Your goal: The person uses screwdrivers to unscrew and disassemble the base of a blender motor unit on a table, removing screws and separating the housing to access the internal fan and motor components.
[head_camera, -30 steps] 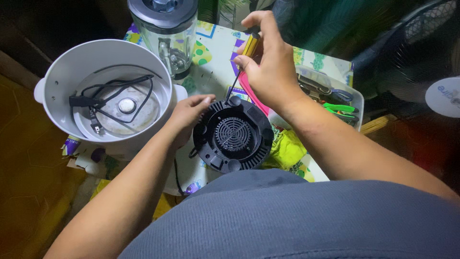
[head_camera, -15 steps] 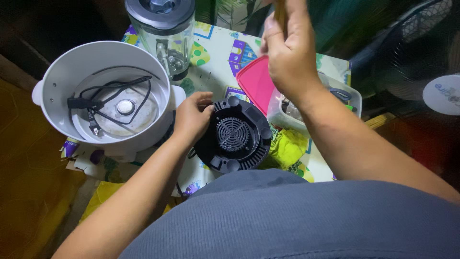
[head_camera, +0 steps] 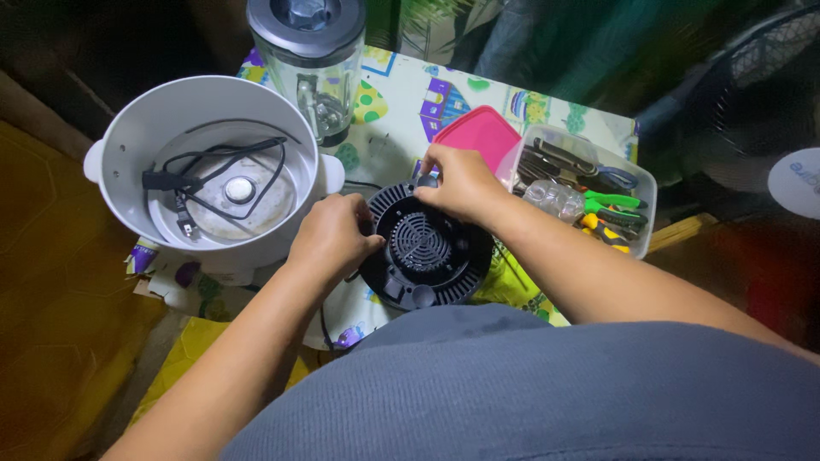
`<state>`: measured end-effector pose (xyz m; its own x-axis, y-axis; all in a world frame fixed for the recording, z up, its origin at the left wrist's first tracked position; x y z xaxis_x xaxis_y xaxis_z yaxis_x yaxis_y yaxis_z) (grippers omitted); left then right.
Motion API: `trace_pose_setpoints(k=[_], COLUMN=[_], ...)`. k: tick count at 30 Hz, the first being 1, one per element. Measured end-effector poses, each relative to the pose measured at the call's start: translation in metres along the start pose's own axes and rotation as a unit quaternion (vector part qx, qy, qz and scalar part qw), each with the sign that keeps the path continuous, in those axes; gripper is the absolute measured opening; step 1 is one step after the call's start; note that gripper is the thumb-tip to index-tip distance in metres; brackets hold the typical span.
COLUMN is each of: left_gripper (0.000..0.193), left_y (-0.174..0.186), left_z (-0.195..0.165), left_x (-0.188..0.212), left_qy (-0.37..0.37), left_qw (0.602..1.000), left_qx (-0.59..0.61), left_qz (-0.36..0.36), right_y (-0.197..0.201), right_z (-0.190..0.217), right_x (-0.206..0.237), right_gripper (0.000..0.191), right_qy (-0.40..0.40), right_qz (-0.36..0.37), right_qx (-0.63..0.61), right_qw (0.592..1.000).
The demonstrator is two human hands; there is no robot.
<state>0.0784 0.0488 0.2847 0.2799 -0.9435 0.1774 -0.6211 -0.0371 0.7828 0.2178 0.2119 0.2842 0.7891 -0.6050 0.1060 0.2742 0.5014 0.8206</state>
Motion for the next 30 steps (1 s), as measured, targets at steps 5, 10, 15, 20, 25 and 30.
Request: trace_pose_setpoints(k=[5,10,15,20,25,30], left_gripper=[0.035,0.035,0.033,0.031,0.033,0.036], left_y=[-0.007,-0.008,-0.008,-0.011,-0.013,-0.025], left_z=[0.01,0.016,0.019,0.021,0.013,0.013], left_x=[-0.008,-0.01,-0.009,-0.01,-0.004,-0.002], left_qy=[0.017,0.021,0.036,0.02,-0.084,-0.071], left_qw=[0.999,0.997,0.994,0.992,0.989,0.986], left_qx=[0.04,0.077,0.108,0.127,0.101,0.132], left_qz=[-0.018,-0.014,0.0,0.006,-0.06,-0.071], right_y=[-0.001,-0.01,-0.014,-0.011,0.01,-0.004], right_z=[-0.002,-0.026,-0.029,-0.019,0.009,0.028], right_x=[-0.004,-0.011,-0.015,-0.01,0.012,0.03], right_gripper=[0.036,0.025,0.019,0.026,0.025,0.019], right_qy=[0.109,0.008,-0.004,-0.042,0.015,0.028], right_qz=[-0.012,0.024,0.032,0.064,-0.021,0.034], right_qx=[0.015,-0.105,-0.166,-0.198,0.008,0.02], right_qw=[0.994,0.994,0.986,0.977,1.0,0.999])
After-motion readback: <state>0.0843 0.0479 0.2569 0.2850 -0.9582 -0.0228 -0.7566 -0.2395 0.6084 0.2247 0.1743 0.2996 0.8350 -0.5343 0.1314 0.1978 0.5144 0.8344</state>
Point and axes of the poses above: each hand's wrist, its own x-axis away from the middle knuckle, its own y-axis out of the back of the hand, z = x × y, the point moved 6 cm from there along -x, towards the middle knuckle, and after that the axes turned 10 degrees about z, right-handed, at the moved point
